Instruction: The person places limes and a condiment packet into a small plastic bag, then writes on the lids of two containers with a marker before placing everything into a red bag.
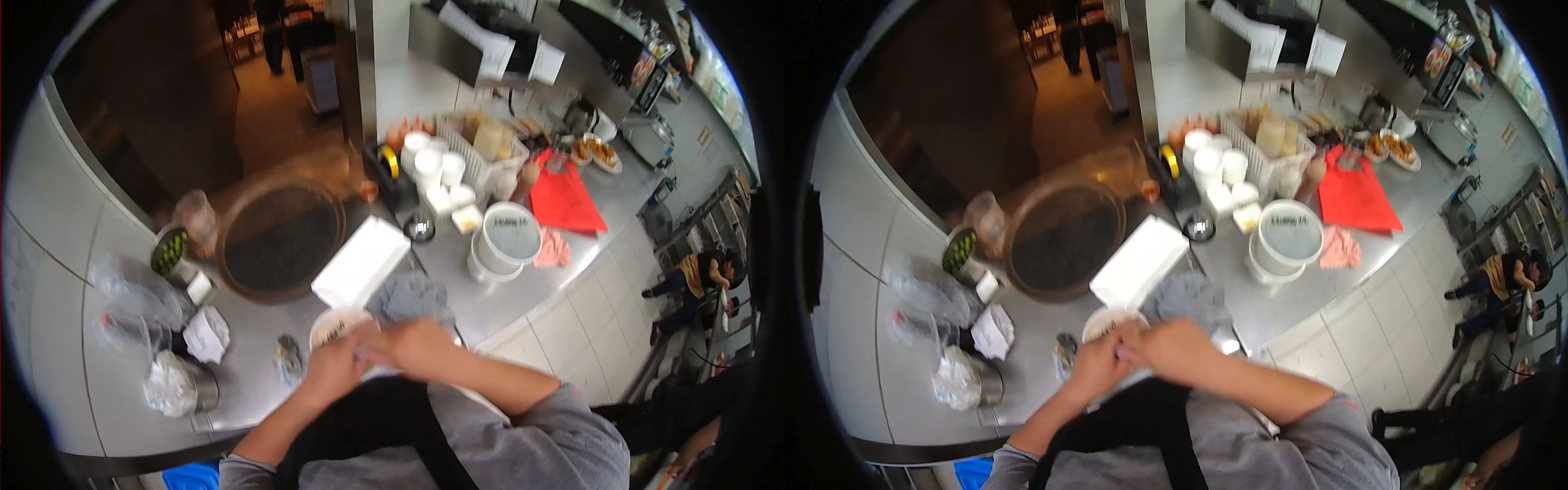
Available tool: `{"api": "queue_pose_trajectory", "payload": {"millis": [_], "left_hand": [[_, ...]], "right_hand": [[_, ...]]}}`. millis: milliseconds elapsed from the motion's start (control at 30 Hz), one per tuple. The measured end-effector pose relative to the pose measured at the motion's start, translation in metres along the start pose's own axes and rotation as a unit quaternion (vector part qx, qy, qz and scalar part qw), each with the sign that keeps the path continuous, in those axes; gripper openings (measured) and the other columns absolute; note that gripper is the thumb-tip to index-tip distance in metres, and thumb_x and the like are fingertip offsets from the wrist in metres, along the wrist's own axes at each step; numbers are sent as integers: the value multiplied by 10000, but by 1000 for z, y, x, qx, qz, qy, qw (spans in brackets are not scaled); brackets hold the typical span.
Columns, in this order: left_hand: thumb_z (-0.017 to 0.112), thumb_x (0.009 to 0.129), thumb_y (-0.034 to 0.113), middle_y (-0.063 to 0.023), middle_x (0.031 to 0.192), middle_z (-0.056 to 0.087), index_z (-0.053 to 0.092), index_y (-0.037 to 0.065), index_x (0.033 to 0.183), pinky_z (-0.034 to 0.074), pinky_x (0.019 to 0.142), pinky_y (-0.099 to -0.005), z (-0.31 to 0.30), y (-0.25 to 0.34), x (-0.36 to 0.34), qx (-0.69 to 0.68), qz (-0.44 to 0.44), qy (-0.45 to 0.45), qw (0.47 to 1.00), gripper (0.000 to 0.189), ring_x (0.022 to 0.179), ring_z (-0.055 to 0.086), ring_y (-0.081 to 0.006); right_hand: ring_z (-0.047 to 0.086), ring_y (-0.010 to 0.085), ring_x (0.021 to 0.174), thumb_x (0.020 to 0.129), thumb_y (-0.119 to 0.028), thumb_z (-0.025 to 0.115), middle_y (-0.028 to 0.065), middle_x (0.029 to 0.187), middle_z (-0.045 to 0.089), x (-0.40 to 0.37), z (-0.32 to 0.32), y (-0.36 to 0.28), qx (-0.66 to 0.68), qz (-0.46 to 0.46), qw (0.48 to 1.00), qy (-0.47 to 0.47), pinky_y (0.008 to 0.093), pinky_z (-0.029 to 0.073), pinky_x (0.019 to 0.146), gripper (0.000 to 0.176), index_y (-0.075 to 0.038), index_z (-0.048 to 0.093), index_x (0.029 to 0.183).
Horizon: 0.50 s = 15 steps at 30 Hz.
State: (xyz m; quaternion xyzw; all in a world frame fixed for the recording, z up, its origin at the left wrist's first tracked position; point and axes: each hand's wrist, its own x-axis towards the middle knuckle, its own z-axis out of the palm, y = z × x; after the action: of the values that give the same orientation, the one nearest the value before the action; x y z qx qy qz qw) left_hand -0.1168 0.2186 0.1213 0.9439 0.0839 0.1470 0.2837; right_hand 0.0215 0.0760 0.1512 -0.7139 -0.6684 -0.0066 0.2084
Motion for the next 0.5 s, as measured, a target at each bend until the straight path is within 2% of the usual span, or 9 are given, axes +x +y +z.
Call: {"api": "queue_pose_trajectory", "payload": {"millis": [33,100,133,200,267,300,333,400,500], "left_hand": [[666,827,176,-134,724,660,509,169,1361,524,596,-423,-1,5,5,43,37,-32,998,557,654,664,-320],[645,847,220,-89,630,626,490,190,1375,478,465,-420,10,6,9,109,84,-75,988,552,563,652,-271],[614,871,219,-82,616,620,473,183,1379,465,437,-428,18,9,10,93,108,-82,986,528,534,638,-280],[650,871,261,-103,665,633,470,179,1371,504,511,-431,22,24,17,104,150,-111,977,538,587,657,-303],[641,886,278,-144,874,662,460,153,1366,525,610,-410,35,22,27,52,218,-162,961,528,799,682,-287],[655,874,337,-155,1124,625,471,129,1358,513,793,-423,26,30,35,5,207,-226,952,558,1053,623,-284],[655,874,337,-155,1124,625,471,129,1358,513,793,-423,18,30,43,11,211,-221,952,558,1053,623,-284],[646,872,426,-142,1250,582,504,109,1340,461,929,-425,0,15,54,160,58,-99,980,583,1170,559,-290],[574,914,498,-163,1253,593,572,95,1271,436,973,-440,-9,-66,25,122,-148,-107,976,539,1147,566,-327]], "right_hand": [[612,331,526,958,-390,522,116,611,609,-11,10,-5,-3,34,994,-104,430,486,481,321,-108,587,1096],[652,331,601,986,-411,482,192,678,640,-29,18,3,120,103,986,-44,477,473,504,356,-85,625,993],[650,327,629,995,-396,481,200,724,642,-43,38,21,251,74,965,14,462,472,516,336,-84,608,1000],[641,371,676,1016,-341,447,184,726,630,-63,46,46,451,235,841,-182,468,501,610,308,-77,596,1072],[372,70,551,1030,-385,455,-47,645,435,-78,7,26,612,393,661,-185,226,336,505,358,-94,662,1063],[372,70,551,1030,-385,455,-47,645,435,-89,3,36,607,386,670,-181,226,336,505,358,-94,662,1063],[365,62,552,1027,-356,472,-48,637,426,-107,0,48,594,387,685,-169,220,317,501,328,-99,670,1071],[365,51,553,1019,-307,498,-53,622,413,-147,-15,85,583,406,695,-109,213,296,495,282,-104,684,1076],[438,65,568,978,-271,557,-29,629,505,-232,-12,166,510,482,708,71,235,355,509,261,-67,690,1071]]}}
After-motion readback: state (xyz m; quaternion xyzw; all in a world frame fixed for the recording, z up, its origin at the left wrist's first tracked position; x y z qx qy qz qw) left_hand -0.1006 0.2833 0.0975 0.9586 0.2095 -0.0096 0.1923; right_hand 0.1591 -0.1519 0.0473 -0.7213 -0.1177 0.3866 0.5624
